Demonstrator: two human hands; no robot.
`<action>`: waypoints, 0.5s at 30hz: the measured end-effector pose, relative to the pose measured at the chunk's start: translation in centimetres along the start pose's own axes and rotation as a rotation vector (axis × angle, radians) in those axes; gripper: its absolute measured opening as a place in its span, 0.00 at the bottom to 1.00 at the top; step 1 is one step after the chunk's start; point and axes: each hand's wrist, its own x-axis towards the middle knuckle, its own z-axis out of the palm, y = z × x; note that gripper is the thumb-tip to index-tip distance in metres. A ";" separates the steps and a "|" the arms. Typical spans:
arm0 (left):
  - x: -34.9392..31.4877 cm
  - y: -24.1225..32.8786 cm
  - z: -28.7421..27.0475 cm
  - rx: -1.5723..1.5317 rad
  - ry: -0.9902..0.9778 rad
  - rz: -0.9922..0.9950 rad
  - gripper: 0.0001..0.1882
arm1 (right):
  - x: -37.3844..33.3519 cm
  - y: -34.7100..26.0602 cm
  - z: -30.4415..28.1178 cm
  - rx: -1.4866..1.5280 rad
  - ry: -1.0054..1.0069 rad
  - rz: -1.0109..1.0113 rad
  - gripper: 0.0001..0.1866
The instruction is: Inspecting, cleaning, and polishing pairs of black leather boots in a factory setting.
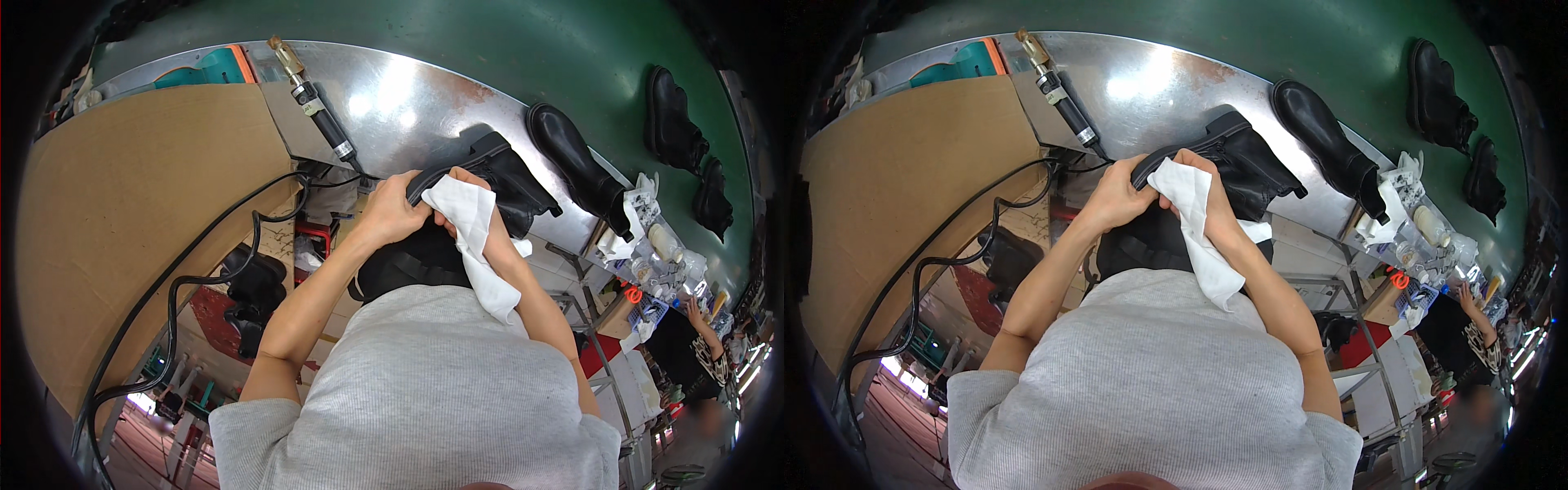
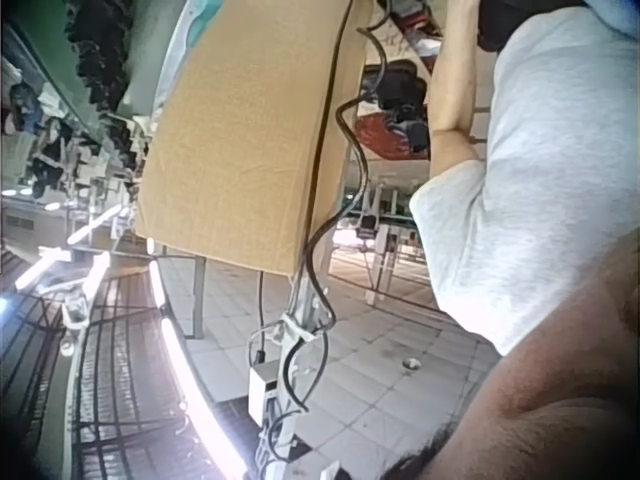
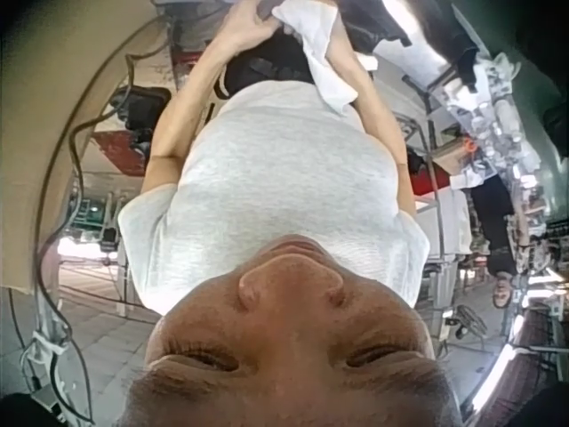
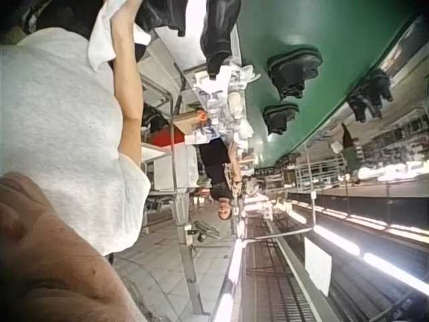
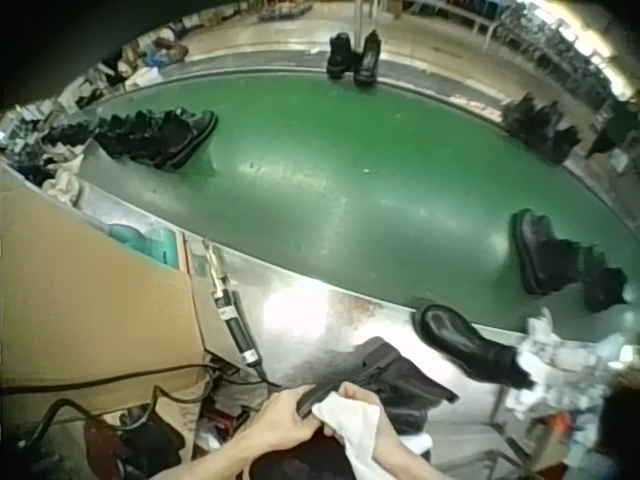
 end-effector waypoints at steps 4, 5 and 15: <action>0.2 0.0 -0.2 -0.021 -0.022 -0.031 0.21 | 0.0 0.6 0.2 -0.007 0.042 -0.085 0.10; 0.3 -0.2 -0.2 -0.020 -0.021 -0.031 0.21 | 0.0 0.6 0.0 0.009 0.005 -0.076 0.10; 0.5 0.1 -0.5 -0.005 -0.029 -0.033 0.21 | 0.1 0.5 0.4 0.009 0.054 -0.092 0.09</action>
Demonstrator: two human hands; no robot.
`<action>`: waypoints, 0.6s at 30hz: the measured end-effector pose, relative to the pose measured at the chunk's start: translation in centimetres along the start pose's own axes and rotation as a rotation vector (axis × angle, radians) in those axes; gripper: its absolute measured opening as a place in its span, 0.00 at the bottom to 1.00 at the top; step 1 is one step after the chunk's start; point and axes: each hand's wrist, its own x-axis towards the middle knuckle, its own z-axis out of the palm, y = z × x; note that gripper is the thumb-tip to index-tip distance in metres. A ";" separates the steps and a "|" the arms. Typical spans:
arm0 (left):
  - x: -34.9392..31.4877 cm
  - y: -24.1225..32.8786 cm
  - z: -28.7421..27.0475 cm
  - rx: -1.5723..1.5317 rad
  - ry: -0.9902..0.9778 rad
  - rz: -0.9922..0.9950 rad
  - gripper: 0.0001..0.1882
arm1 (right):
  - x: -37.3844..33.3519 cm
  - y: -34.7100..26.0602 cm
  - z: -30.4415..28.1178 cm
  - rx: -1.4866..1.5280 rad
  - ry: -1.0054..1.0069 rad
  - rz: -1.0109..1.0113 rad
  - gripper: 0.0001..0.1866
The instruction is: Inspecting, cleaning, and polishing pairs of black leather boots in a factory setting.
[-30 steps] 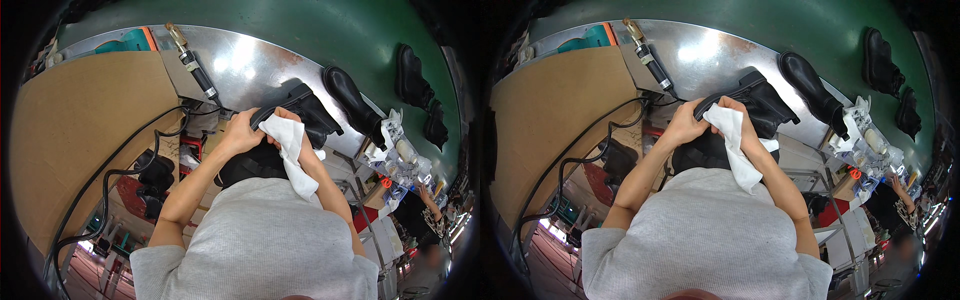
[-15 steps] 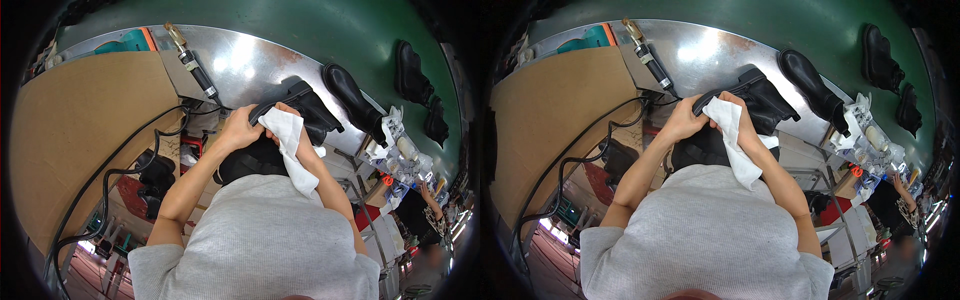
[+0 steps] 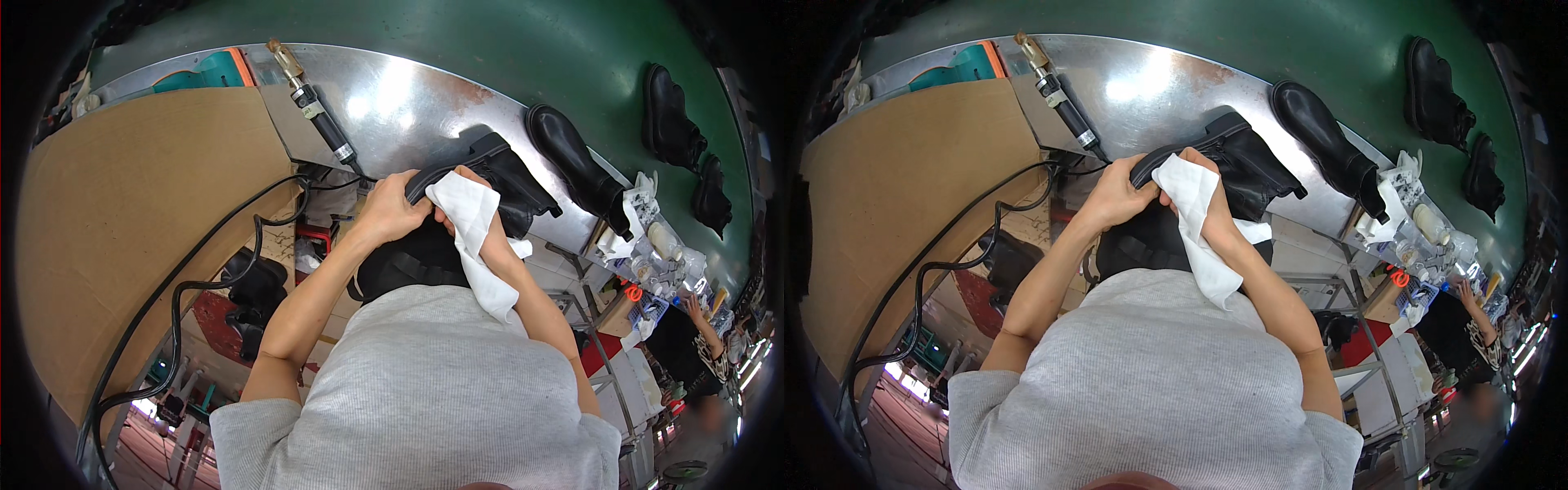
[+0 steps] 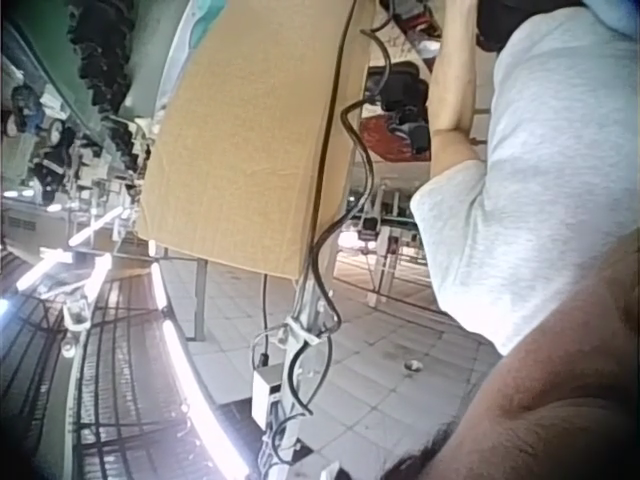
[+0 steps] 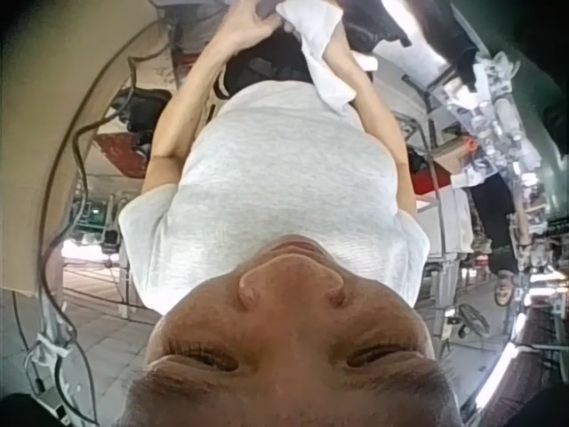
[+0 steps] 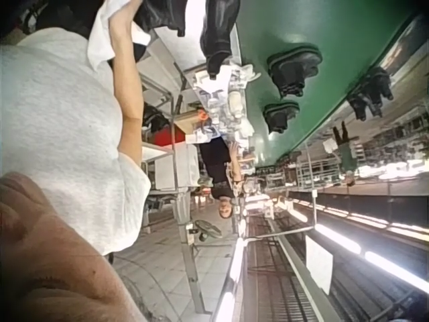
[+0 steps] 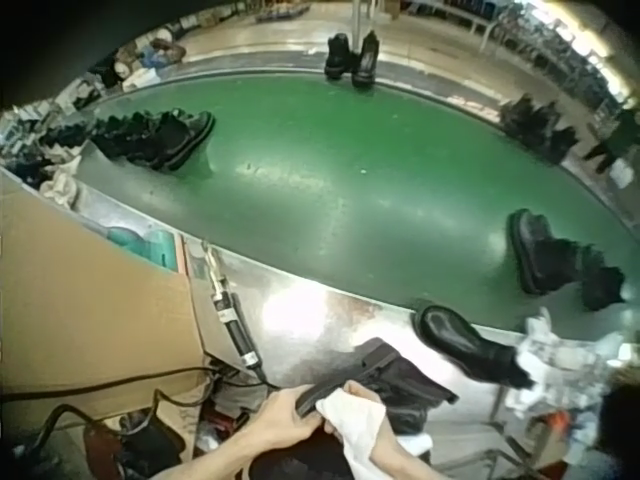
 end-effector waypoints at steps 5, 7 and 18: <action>-0.1 -0.3 0.1 0.039 0.007 0.082 0.19 | 0.2 -0.5 -0.1 0.021 -0.079 0.079 0.09; 0.0 0.1 0.0 0.036 0.011 0.030 0.19 | 0.2 -0.4 0.1 0.009 -0.055 0.072 0.09; 0.0 0.3 -0.2 0.044 -0.009 -0.012 0.22 | 0.1 0.0 0.1 -0.032 -0.018 0.018 0.09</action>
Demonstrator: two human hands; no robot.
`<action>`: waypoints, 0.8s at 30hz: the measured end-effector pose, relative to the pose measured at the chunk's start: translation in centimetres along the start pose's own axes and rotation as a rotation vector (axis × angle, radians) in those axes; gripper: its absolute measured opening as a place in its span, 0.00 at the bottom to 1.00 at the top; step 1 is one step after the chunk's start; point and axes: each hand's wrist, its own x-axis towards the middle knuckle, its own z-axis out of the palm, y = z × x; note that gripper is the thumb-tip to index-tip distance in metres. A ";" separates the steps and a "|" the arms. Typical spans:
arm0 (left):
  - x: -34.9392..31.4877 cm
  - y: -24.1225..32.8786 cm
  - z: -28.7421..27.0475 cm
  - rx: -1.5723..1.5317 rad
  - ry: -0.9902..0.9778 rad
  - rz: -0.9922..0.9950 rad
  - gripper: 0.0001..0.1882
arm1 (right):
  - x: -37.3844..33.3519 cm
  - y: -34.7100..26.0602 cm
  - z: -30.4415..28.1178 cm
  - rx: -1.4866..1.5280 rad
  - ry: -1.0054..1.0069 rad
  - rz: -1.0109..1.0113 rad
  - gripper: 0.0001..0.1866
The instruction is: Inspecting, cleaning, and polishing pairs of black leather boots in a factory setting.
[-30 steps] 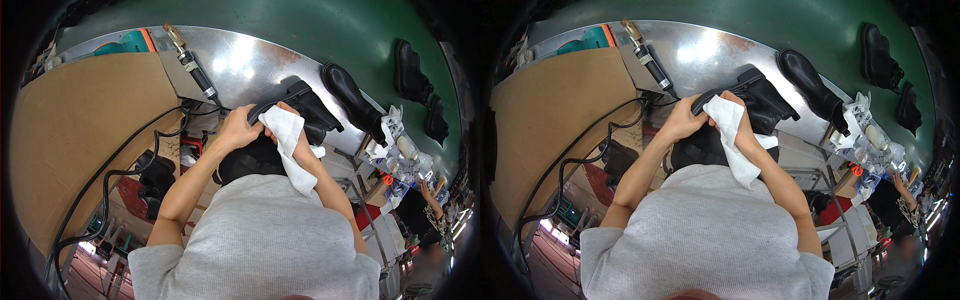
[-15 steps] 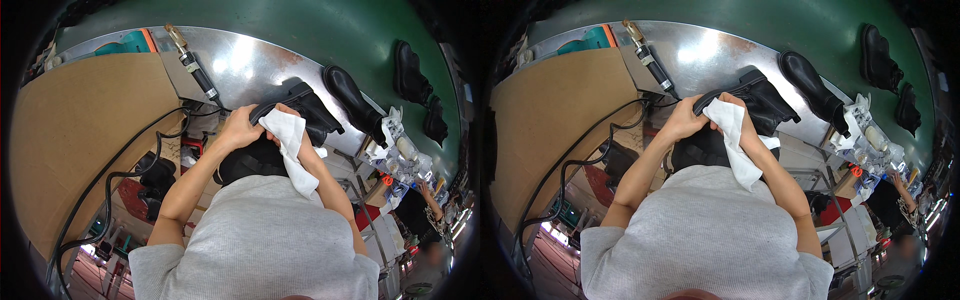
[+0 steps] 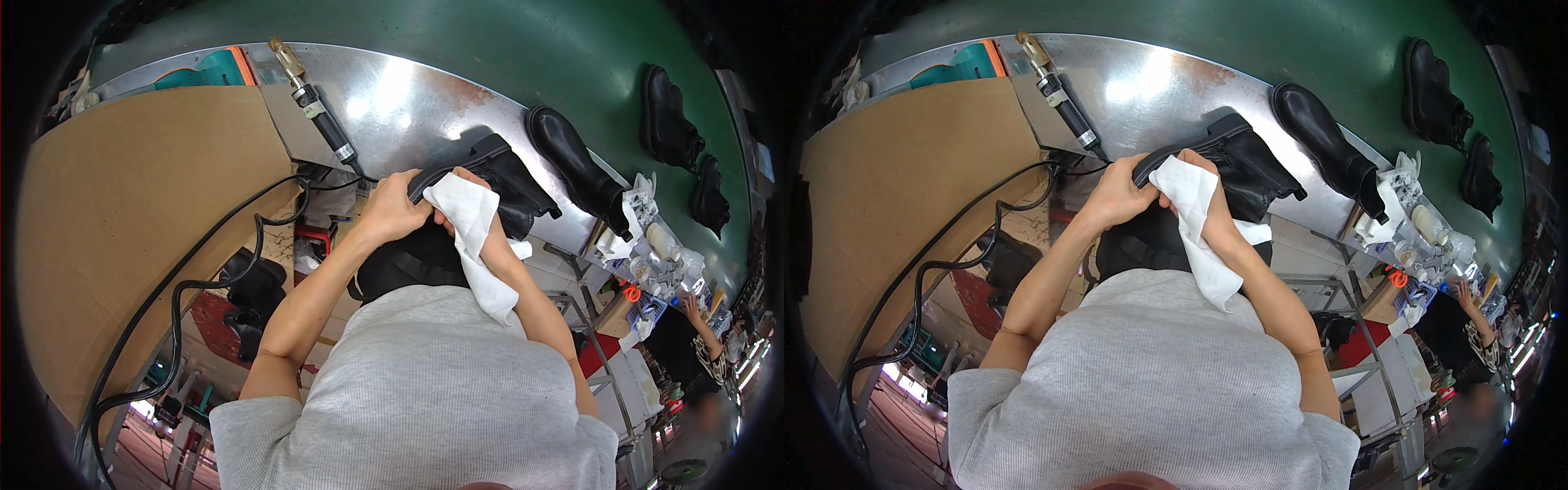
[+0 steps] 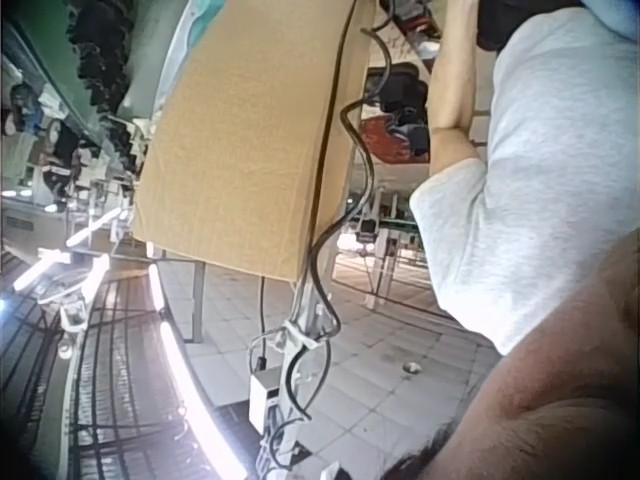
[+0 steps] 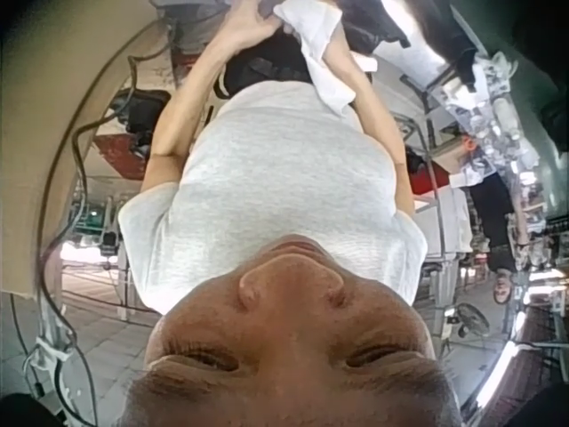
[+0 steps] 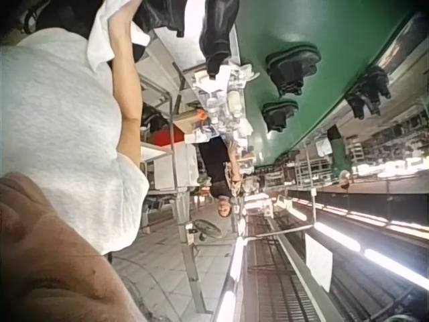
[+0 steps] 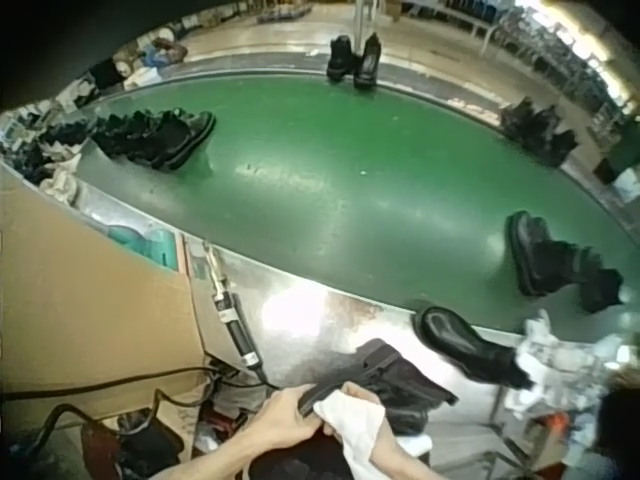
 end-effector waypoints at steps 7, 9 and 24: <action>0.0 -0.4 0.1 0.000 0.010 0.068 0.21 | 0.1 -0.2 -0.2 0.050 -0.050 0.064 0.09; 0.0 -0.1 0.1 -0.010 0.003 0.045 0.21 | 0.1 -0.4 -0.2 0.031 -0.027 0.056 0.09; 0.0 0.3 -0.2 0.004 -0.009 0.005 0.21 | -0.1 0.1 0.5 0.000 0.052 -0.029 0.10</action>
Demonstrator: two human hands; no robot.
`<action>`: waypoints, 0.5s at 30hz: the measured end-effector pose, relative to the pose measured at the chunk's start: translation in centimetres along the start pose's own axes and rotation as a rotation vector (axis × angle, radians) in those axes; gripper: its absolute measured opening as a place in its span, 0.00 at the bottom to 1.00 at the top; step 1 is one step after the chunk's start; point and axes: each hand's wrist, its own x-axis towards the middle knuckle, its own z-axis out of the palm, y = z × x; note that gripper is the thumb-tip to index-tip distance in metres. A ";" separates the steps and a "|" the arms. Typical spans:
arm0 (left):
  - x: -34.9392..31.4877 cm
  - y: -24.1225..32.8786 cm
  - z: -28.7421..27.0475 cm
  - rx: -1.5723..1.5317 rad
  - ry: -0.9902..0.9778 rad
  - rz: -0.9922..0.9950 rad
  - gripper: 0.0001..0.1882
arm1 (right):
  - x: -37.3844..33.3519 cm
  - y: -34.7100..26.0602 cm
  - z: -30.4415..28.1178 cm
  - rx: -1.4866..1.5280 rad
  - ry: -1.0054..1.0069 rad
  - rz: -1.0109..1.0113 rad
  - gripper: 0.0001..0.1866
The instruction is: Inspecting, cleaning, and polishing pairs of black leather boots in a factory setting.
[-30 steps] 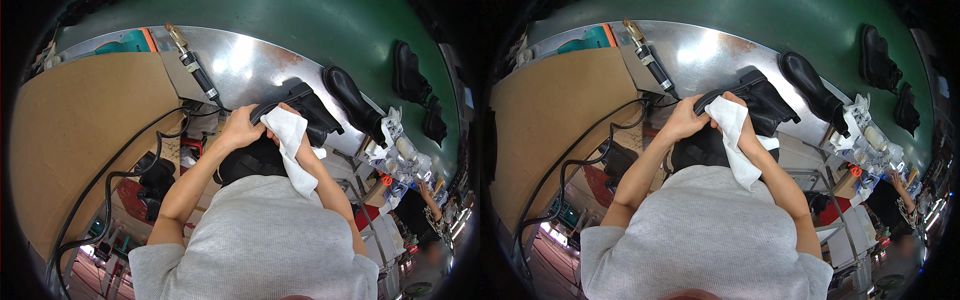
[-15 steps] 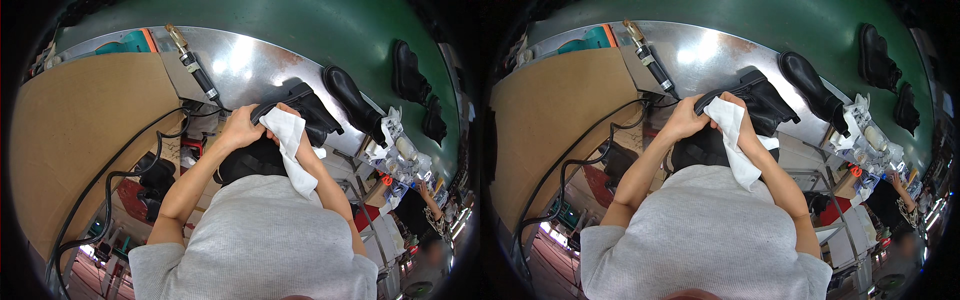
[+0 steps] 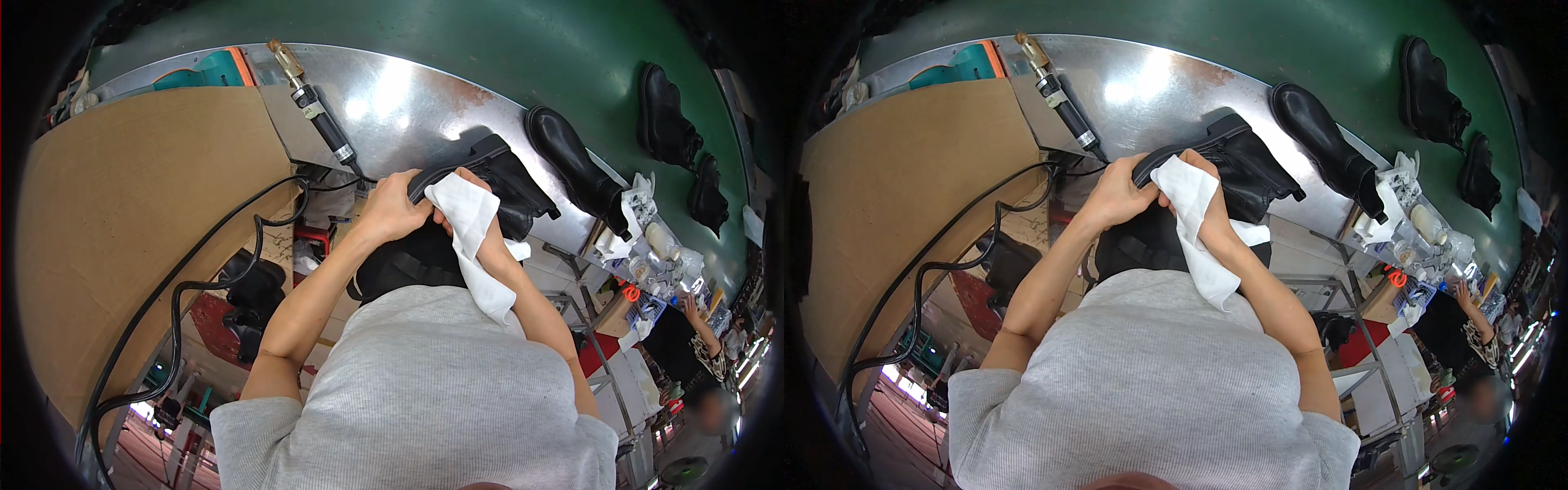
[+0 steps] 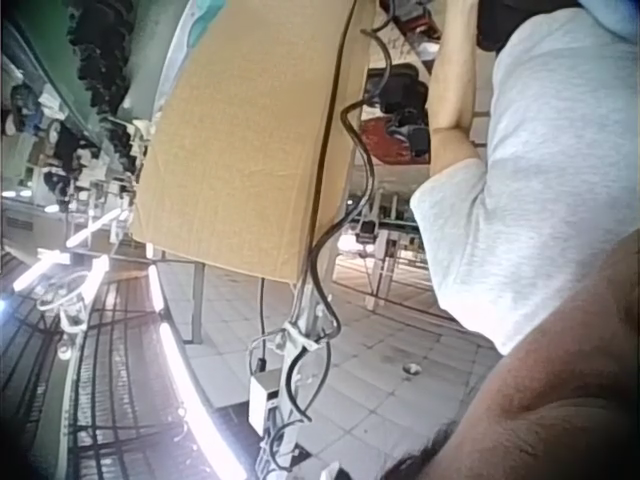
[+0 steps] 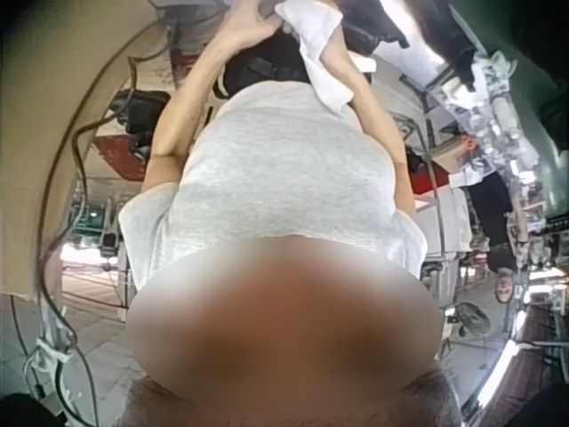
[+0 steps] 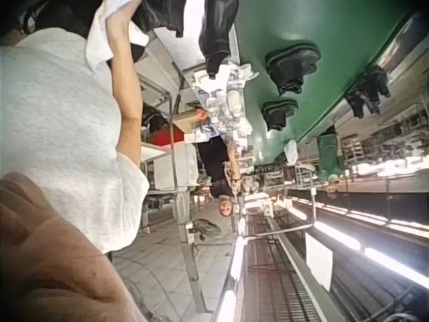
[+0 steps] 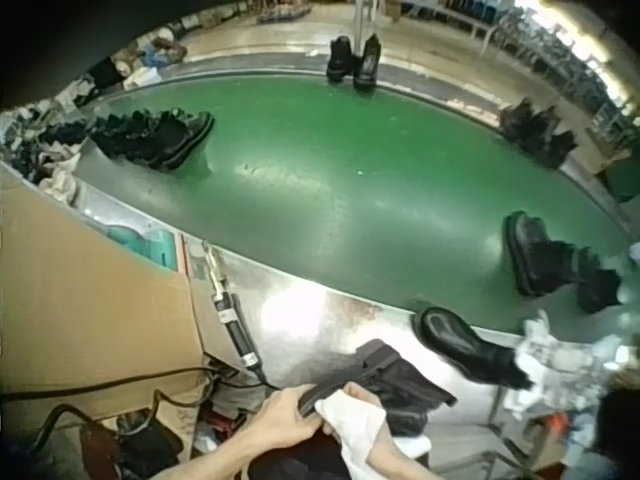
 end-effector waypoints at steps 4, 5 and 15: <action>-0.1 -0.3 0.1 0.012 0.006 0.041 0.21 | 0.2 0.0 -0.6 0.032 -0.098 0.054 0.10; -0.1 -0.2 0.1 0.011 0.007 0.040 0.21 | 0.0 -0.3 -0.3 0.033 -0.085 0.040 0.10; -0.1 0.0 0.0 0.009 -0.003 0.006 0.22 | 0.1 -0.2 -0.5 0.006 -0.080 0.033 0.09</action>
